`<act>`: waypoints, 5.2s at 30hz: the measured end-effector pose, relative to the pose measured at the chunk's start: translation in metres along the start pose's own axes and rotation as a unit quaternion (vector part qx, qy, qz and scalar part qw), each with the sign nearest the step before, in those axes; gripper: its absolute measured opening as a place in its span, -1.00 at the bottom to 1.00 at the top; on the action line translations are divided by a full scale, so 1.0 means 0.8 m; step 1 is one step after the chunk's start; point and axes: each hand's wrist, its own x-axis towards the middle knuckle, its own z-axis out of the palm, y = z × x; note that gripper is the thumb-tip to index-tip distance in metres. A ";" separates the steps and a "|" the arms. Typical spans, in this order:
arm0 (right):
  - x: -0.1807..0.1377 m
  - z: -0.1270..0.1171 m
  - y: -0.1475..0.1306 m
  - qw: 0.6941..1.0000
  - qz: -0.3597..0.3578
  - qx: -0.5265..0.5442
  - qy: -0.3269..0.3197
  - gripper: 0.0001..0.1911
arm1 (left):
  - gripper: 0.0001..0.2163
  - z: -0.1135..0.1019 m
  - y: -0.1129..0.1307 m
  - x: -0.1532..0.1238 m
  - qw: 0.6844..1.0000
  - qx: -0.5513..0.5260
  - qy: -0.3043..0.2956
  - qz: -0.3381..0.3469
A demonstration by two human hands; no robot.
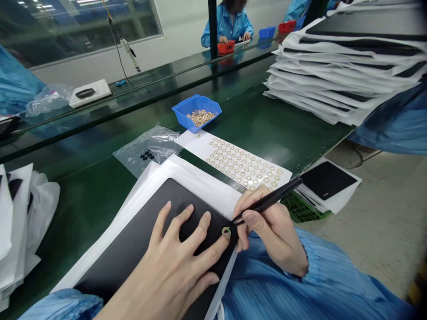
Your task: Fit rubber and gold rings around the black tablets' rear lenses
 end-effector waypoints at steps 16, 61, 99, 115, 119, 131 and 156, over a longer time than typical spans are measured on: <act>-0.003 0.004 -0.003 0.996 -0.047 -0.070 0.030 -0.96 | -0.57 -0.008 -0.002 -0.002 0.999 -0.007 0.043 -0.009; 0.358 0.100 0.076 0.850 -0.138 -0.428 -0.273 -0.79 | -0.72 0.117 -0.233 -0.037 0.819 -0.254 0.056 -0.511; 0.323 0.149 0.135 0.917 -0.171 -0.305 -0.193 -0.82 | -0.83 0.148 -0.240 0.015 0.597 -0.575 0.223 -0.513; 0.323 0.151 0.142 0.904 -0.169 -0.332 -0.212 -0.78 | -0.83 0.156 -0.238 0.015 0.634 -0.540 0.219 -0.509; 0.325 0.149 0.138 0.904 -0.141 -0.330 -0.231 -0.75 | -0.83 0.156 -0.237 0.015 0.638 -0.541 0.220 -0.502; 0.336 0.139 0.143 0.932 -0.062 -0.246 -0.259 -0.69 | -0.83 0.140 -0.234 0.013 0.635 -0.541 0.174 -0.523; 0.216 0.010 -0.045 0.884 0.108 -0.230 -0.393 -0.86 | -0.66 -0.031 -0.181 -0.041 0.873 -0.276 0.045 -0.400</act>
